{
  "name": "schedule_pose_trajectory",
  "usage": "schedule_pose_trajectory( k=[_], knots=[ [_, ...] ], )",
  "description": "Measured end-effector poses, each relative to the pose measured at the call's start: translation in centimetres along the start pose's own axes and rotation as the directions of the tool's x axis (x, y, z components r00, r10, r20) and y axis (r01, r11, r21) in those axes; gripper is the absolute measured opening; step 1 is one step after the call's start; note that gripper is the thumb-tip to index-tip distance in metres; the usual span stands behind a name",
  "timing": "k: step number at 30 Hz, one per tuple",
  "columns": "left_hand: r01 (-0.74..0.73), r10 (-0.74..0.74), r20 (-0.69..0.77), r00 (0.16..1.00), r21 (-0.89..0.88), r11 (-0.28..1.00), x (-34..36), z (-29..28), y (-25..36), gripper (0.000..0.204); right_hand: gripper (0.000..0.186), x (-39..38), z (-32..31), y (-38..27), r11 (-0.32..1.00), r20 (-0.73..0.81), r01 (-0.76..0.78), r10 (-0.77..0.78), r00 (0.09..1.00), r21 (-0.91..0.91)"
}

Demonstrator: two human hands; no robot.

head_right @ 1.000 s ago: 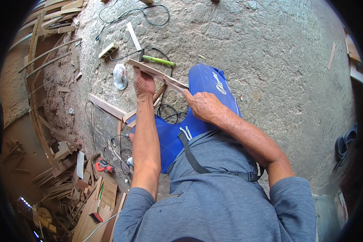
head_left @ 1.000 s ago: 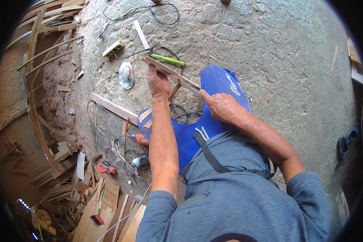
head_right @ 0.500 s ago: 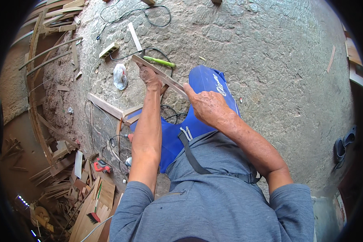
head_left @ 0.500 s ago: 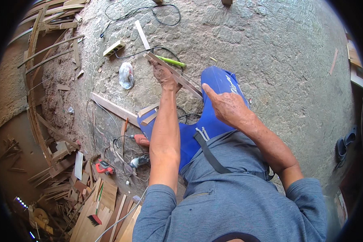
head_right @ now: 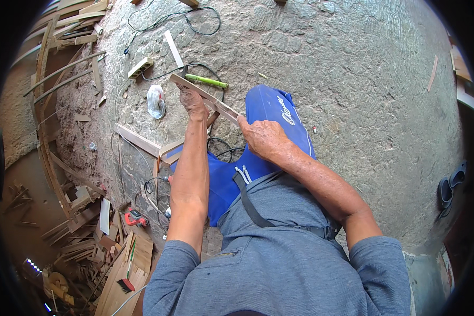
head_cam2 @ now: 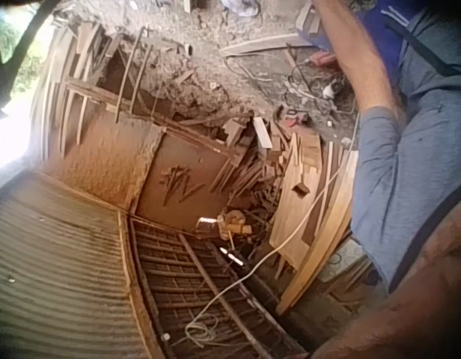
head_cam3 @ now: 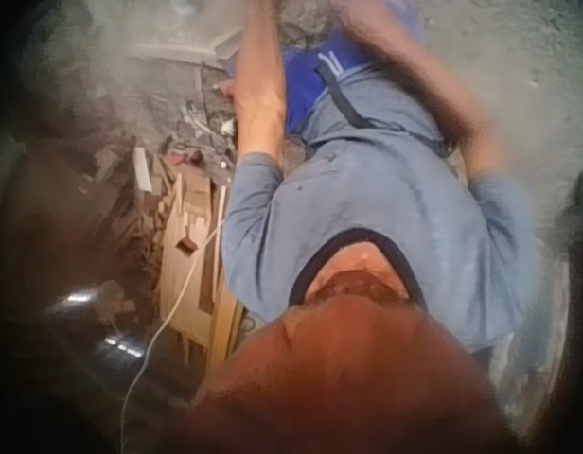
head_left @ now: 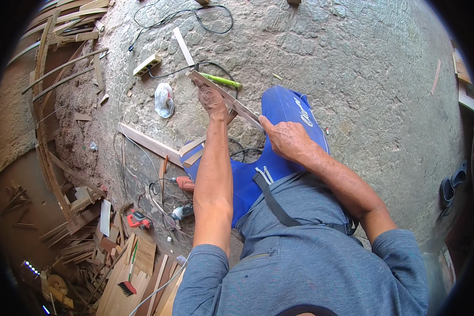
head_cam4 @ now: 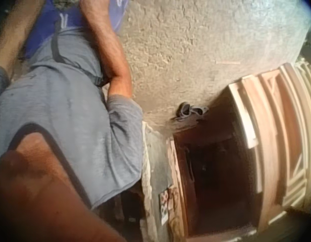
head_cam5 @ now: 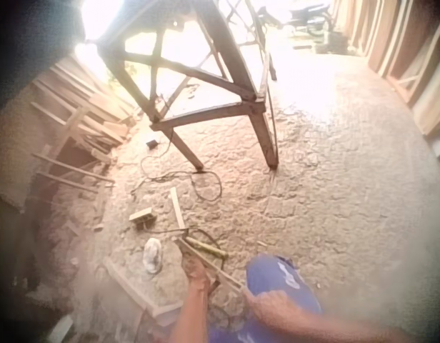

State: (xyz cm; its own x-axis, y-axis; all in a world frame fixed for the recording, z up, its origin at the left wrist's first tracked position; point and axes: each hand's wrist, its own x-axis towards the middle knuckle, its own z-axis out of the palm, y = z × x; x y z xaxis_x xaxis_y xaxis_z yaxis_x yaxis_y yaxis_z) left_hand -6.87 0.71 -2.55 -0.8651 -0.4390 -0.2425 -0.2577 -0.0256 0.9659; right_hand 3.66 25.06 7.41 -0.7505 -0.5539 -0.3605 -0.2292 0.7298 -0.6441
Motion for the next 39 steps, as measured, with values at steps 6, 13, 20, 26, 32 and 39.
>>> schedule_pose_trajectory(
  k=[6,13,20,26,32,39],
  knots=[
    [-0.031,0.037,-0.034,0.999,0.177,0.984,1.1,-0.5,0.0,0.047,0.039,-0.1,-0.4,-0.5,1.000,0.014,0.003,-0.003,1.000,0.026],
    [-0.011,0.002,-0.090,0.996,-0.095,0.995,-1.6,1.6,2.1,0.049,0.037,1.4,-0.5,-0.6,0.998,0.039,0.004,-0.007,0.999,0.066],
    [0.120,-0.123,-0.135,0.983,-0.032,0.992,-1.0,1.8,2.9,0.062,0.035,3.7,0.6,-1.5,0.990,0.061,-0.001,-0.008,0.998,0.141],
    [-0.129,0.027,0.158,0.987,0.682,0.720,-4.6,-1.8,1.4,0.052,0.024,2.5,0.5,0.5,0.987,-0.039,0.012,-0.005,0.999,0.163],
    [-0.189,-0.153,0.310,0.938,0.829,0.526,-7.5,-3.2,0.7,0.042,0.015,3.0,1.0,0.3,0.991,0.001,0.006,-0.007,1.000,0.135],
    [-0.127,-0.147,0.266,0.953,0.789,0.601,-8.9,-2.7,0.1,0.036,0.014,3.8,3.3,0.9,0.979,-0.151,0.050,-0.020,0.988,0.197]
  ],
)
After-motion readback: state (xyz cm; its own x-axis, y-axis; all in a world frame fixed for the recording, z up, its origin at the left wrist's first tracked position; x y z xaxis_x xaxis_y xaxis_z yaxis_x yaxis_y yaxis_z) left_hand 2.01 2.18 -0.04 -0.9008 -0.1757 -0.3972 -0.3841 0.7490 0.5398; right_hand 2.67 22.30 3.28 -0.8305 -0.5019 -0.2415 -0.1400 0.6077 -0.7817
